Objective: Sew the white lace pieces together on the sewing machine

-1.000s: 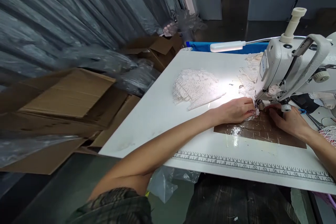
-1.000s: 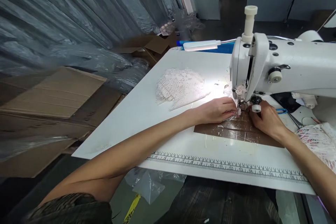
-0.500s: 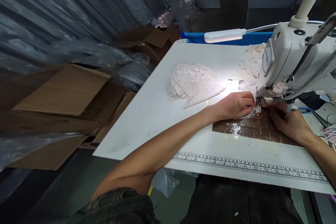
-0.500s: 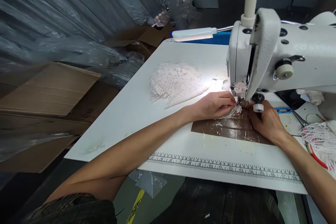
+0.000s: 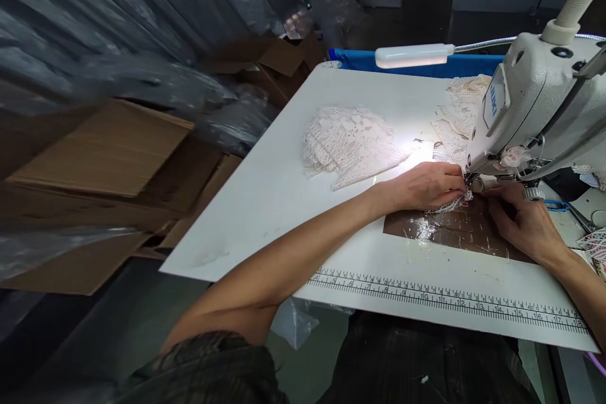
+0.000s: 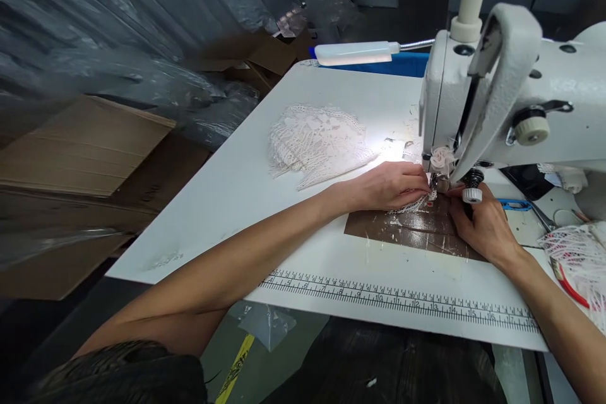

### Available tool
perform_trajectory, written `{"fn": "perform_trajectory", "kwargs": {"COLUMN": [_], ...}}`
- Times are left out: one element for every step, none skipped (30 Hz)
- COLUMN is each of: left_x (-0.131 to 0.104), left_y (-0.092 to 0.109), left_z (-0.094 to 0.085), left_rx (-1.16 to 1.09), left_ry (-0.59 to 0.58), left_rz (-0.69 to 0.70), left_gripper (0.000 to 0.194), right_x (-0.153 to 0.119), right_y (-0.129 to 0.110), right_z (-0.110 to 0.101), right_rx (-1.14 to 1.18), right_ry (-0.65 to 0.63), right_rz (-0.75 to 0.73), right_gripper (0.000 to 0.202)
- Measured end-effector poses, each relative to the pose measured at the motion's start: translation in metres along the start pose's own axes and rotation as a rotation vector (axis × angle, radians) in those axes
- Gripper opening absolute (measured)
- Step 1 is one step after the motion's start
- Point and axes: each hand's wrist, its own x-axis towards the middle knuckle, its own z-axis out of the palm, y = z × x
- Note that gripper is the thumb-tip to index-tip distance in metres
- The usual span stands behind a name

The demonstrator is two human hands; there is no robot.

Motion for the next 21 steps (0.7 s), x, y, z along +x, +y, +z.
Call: {"fn": "perform_trajectory", "kwargs": {"left_x": [0.000, 0.000, -0.001, -0.001, -0.002, -0.002, -0.003, -0.004, -0.004, -0.005, -0.005, -0.005, -0.005, -0.005, -0.005, -0.005, -0.005, -0.006, -0.006, -0.007, -0.009], "left_y": [-0.001, -0.001, -0.001, -0.001, -0.001, -0.002, -0.002, -0.002, -0.002, -0.002, -0.002, -0.002, -0.002, -0.002, -0.002, -0.002, -0.001, -0.001, 0.000, 0.001, 0.001], "left_z": [0.000, 0.000, 0.000, 0.001, 0.003, 0.004, 0.006, 0.008, 0.010, 0.011, 0.012, 0.013, 0.013, 0.014, 0.014, 0.014, 0.014, 0.014, 0.013, 0.012, 0.011], "left_rx": [-0.002, 0.005, 0.023, 0.049, 0.079, 0.111, 0.142, 0.170, 0.193, 0.211, 0.224, 0.234, 0.241, 0.245, 0.246, 0.246, 0.245, 0.241, 0.234, 0.225, 0.215], "left_ry": [0.006, 0.012, 0.019, 0.026, 0.032, 0.038, 0.046, 0.057, 0.070, 0.083, 0.097, 0.110, 0.116, 0.118, 0.116, 0.112, 0.106, 0.104, 0.106, 0.111, 0.120], "left_rz": [0.003, 0.007, 0.010, 0.015, 0.026, 0.043, 0.063, 0.083, 0.103, 0.119, 0.130, 0.134, 0.135, 0.134, 0.129, 0.122, 0.118, 0.116, 0.119, 0.126, 0.137], "left_gripper": [0.024, 0.024, 0.024, 0.025, 0.026, 0.028, 0.030, 0.032, 0.033, 0.034, 0.034, 0.034, 0.034, 0.034, 0.034, 0.034, 0.034, 0.034, 0.033, 0.033, 0.031], "right_x": [0.000, 0.000, -0.001, -0.001, -0.002, -0.002, -0.003, -0.003, -0.004, -0.004, -0.005, -0.005, -0.005, -0.005, -0.005, -0.005, -0.005, -0.005, -0.005, -0.005, -0.005], "right_y": [0.001, 0.002, 0.003, 0.003, 0.003, 0.003, 0.002, 0.002, 0.002, 0.001, 0.001, 0.001, 0.002, 0.002, 0.002, 0.002, 0.002, 0.002, 0.002, 0.001, 0.001], "right_z": [0.000, 0.001, 0.001, 0.001, 0.002, 0.002, 0.002, 0.003, 0.003, 0.004, 0.005, 0.006, 0.007, 0.008, 0.008, 0.009, 0.009, 0.009, 0.009, 0.009, 0.009], "right_rx": [0.000, -0.002, -0.004, -0.005, -0.004, -0.001, -0.001, -0.005, -0.014, -0.030, -0.056, -0.086, -0.118, -0.148, -0.176, -0.197, -0.210, -0.215, -0.214, -0.207, -0.194], "right_ry": [0.006, 0.011, 0.017, 0.019, 0.021, 0.020, 0.019, 0.019, 0.020, 0.021, 0.022, 0.022, 0.021, 0.018, 0.015, 0.012, 0.008, 0.006, 0.004, 0.002, 0.000], "right_rz": [-0.004, -0.008, -0.011, -0.016, -0.026, -0.042, -0.064, -0.093, -0.128, -0.166, -0.205, -0.241, -0.273, -0.299, -0.318, -0.331, -0.339, -0.343, -0.344, -0.340, -0.333], "right_gripper": [0.031, 0.031, 0.030, 0.030, 0.030, 0.030, 0.030, 0.031, 0.032, 0.033, 0.034, 0.034, 0.035, 0.035, 0.035, 0.035, 0.035, 0.035, 0.035, 0.036, 0.036]}}
